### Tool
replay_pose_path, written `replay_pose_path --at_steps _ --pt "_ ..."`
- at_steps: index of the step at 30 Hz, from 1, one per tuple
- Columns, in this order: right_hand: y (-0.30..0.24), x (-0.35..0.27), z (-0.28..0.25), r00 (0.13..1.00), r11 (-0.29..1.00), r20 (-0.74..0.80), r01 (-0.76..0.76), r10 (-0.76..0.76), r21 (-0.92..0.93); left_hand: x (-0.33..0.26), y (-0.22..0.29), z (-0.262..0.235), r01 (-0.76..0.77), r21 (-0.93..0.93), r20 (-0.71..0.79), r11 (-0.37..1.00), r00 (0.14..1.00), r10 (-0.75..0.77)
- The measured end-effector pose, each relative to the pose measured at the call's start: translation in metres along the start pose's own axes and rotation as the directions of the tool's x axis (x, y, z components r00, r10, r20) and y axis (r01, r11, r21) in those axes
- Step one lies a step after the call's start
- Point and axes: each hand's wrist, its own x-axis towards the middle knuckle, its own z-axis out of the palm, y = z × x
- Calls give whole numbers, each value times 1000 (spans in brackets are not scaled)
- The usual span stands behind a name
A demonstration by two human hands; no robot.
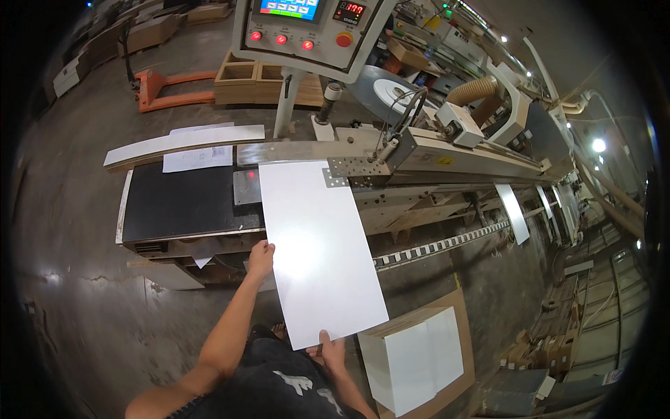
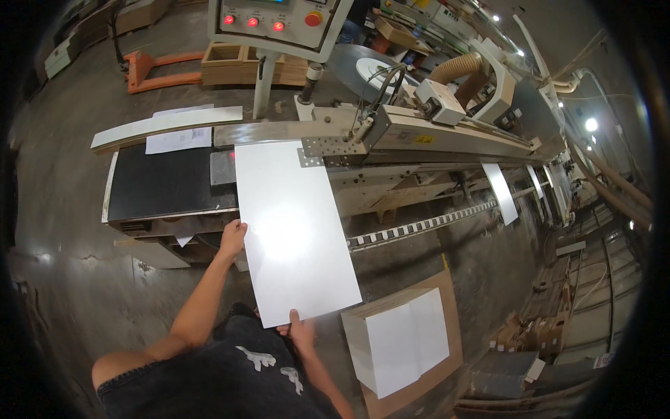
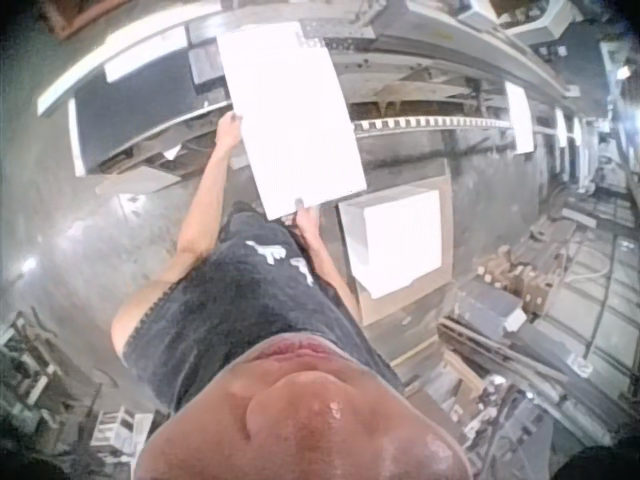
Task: The person repeatedly picks up white rectangular panels from a conveyor belt and stacks them on a cardboard sheet on the floor. The person handles the panels one at a time, aligning them into a growing pile.
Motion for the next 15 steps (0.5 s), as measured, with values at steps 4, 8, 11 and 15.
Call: replay_pose_path --at_steps 4,8,11,15 --pt "-8 -1 3 991 995 -93 99 -98 5 0 10 4 24 -115 93 993 996 -13" --pt "-47 3 -9 963 981 -221 123 -155 -153 -14 57 26 118 -197 186 973 979 -81" --pt "-28 44 -50 908 938 -272 261 -318 -227 -4 62 61 112 -252 234 961 971 -51" --pt "19 110 -126 886 913 -286 280 -364 -295 5 70 107 119 -274 258 954 965 -47"
